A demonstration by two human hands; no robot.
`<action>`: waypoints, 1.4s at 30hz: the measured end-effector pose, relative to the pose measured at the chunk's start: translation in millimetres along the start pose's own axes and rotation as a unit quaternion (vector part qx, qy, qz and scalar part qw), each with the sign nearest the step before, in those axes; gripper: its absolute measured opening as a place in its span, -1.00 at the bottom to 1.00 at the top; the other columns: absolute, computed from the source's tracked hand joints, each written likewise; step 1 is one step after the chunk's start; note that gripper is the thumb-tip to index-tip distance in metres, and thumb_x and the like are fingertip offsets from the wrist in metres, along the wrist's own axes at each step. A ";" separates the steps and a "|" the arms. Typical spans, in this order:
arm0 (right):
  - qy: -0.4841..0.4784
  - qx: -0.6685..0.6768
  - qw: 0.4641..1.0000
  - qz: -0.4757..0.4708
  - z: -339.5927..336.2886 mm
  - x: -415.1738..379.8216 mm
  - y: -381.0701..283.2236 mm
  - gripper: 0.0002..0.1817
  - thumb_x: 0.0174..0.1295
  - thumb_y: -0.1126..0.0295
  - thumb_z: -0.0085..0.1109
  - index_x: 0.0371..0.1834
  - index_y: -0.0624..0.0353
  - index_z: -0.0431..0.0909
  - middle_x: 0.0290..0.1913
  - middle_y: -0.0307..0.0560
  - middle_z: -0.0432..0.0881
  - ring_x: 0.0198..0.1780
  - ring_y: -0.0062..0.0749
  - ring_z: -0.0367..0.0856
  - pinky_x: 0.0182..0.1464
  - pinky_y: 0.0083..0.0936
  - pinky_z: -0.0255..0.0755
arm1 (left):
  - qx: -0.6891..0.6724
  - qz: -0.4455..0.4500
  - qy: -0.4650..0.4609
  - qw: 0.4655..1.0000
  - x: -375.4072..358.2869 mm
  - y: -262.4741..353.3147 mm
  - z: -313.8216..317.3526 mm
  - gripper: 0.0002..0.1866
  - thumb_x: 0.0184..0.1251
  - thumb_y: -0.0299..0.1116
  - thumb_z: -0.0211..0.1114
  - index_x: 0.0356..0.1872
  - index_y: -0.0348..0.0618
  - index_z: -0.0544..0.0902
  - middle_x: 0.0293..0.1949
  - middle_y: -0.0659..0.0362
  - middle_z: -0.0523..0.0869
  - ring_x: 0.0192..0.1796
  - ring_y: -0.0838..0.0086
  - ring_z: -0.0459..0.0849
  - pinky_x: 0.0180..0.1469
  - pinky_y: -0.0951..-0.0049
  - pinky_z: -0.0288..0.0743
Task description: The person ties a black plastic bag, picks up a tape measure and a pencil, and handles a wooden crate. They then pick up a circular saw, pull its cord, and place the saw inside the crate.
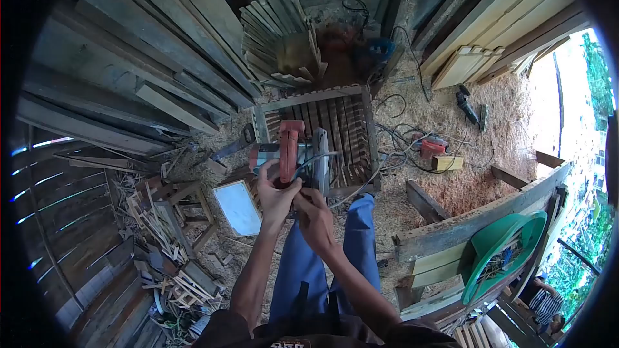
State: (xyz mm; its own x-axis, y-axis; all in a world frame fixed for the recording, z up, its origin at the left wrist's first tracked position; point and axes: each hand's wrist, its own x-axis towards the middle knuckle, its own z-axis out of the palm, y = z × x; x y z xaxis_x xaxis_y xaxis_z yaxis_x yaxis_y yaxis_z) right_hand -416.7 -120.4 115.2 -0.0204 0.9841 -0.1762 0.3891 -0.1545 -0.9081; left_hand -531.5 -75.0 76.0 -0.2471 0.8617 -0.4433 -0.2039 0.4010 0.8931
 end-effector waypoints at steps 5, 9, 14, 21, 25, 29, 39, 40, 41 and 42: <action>-0.071 -0.069 0.994 0.041 7.0 -38.1 6.6 -0.65 0.29 0.59 0.19 0.15 0.17 0.64 -0.08 0.07 0.65 -0.08 0.04 0.67 -0.01 -0.14 0.53 | -0.001 -0.004 0.054 0.999 2.3 1.9 1.2 -0.45 0.14 -0.77 0.47 0.05 -0.12 0.40 -0.08 0.06 0.72 -0.17 0.55 0.69 -0.19 0.52 0.58; -0.078 -0.056 0.995 0.038 -4.8 -41.4 69.3 -0.86 0.32 0.40 0.32 -0.14 0.20 0.73 -0.38 0.06 0.64 -0.27 0.05 0.62 -0.18 -0.16 0.46 | -0.019 -0.073 0.063 0.995 7.1 24.5 -9.9 -0.50 0.11 -0.75 0.49 -0.05 -0.11 0.42 -0.06 0.04 0.72 -0.20 0.53 0.72 -0.26 0.49 0.59; -0.151 0.011 0.985 0.077 -52.5 8.8 108.8 -0.76 0.15 0.26 0.53 -0.29 0.21 0.77 -0.35 0.00 0.72 -0.33 -0.13 0.69 -0.25 -0.25 0.50 | -0.013 -0.047 0.041 0.998 0.1 41.1 -14.9 -0.55 0.18 -0.77 0.43 -0.04 -0.16 0.43 -0.20 0.13 0.74 -0.25 0.53 0.72 -0.18 0.51 0.61; -0.396 -0.042 0.906 0.146 -153.3 84.4 183.4 -0.70 0.07 0.14 0.57 -0.25 0.09 0.83 -0.35 -0.08 0.80 -0.29 -0.23 0.75 -0.18 -0.29 0.58 | 0.014 -0.018 0.027 0.999 -16.0 70.8 -35.9 -0.49 0.16 -0.79 0.43 0.05 -0.15 0.44 -0.15 0.07 0.81 -0.15 0.57 0.71 -0.08 0.52 0.56; -0.310 -0.251 0.908 0.128 -177.1 134.2 153.9 -0.67 0.00 0.16 0.58 -0.22 0.09 0.83 -0.32 -0.07 0.80 -0.25 -0.20 0.77 -0.12 -0.29 0.59 | 0.068 -0.016 -0.013 0.997 -24.4 73.0 -44.8 -0.45 0.13 -0.76 0.45 0.09 -0.15 0.43 -0.15 0.07 0.84 -0.18 0.61 0.71 -0.11 0.59 0.51; -0.272 -0.192 0.938 0.101 -186.2 161.2 112.1 -0.65 -0.07 0.20 0.61 -0.22 0.08 0.82 -0.34 -0.07 0.79 -0.24 -0.28 0.77 -0.15 -0.35 0.58 | 0.128 -0.006 -0.062 0.990 -27.7 60.4 -44.1 -0.40 0.11 -0.76 0.48 0.13 -0.12 0.44 -0.13 0.10 0.82 -0.17 0.61 0.71 -0.07 0.55 0.53; -0.063 -0.144 0.984 0.077 -169.3 112.6 103.7 -0.68 -0.05 0.36 0.58 -0.23 0.21 0.75 -0.44 0.09 0.72 -0.33 -0.06 0.75 -0.24 -0.20 0.53 | 0.098 -0.054 -0.097 0.989 -53.3 29.1 -11.5 -0.44 0.14 -0.71 0.48 0.08 -0.13 0.39 -0.13 0.03 0.80 -0.15 0.55 0.75 -0.11 0.52 0.60; -0.056 -0.142 0.985 0.077 -176.6 101.7 122.7 -0.65 -0.06 0.32 0.59 -0.21 0.21 0.74 -0.44 0.08 0.71 -0.32 -0.06 0.74 -0.22 -0.20 0.55 | 0.095 -0.065 -0.090 0.989 -54.3 27.6 -6.8 -0.46 0.13 -0.70 0.49 0.04 -0.11 0.40 -0.16 0.09 0.79 -0.17 0.56 0.73 -0.13 0.53 0.56; -0.048 -0.140 0.986 0.075 -187.1 94.5 141.6 -0.62 -0.06 0.29 0.61 -0.20 0.22 0.74 -0.45 0.06 0.70 -0.31 -0.05 0.74 -0.19 -0.21 0.57 | 0.090 -0.059 -0.091 0.990 -53.6 26.0 -2.9 -0.46 0.13 -0.70 0.49 0.04 -0.11 0.40 -0.16 0.09 0.79 -0.17 0.56 0.73 -0.13 0.53 0.56; -0.043 -0.142 0.986 0.072 -200.8 88.0 157.9 -0.62 -0.06 0.29 0.61 -0.20 0.22 0.74 -0.45 0.06 0.70 -0.31 -0.05 0.74 -0.19 -0.21 0.57 | 0.085 -0.046 -0.103 0.990 -53.0 23.4 0.7 -0.47 0.14 -0.70 0.48 0.03 -0.11 0.39 -0.16 0.08 0.79 -0.16 0.56 0.73 -0.13 0.53 0.57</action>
State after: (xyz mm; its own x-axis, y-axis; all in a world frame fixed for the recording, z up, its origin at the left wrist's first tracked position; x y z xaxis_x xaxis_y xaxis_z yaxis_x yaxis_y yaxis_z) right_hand -172.1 -40.7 32.6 -0.0192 0.9408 -0.3384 0.6365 -0.2495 -0.7298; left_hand -522.5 -111.0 120.4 -0.0335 0.8567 -0.5148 -0.0505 0.5129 0.8569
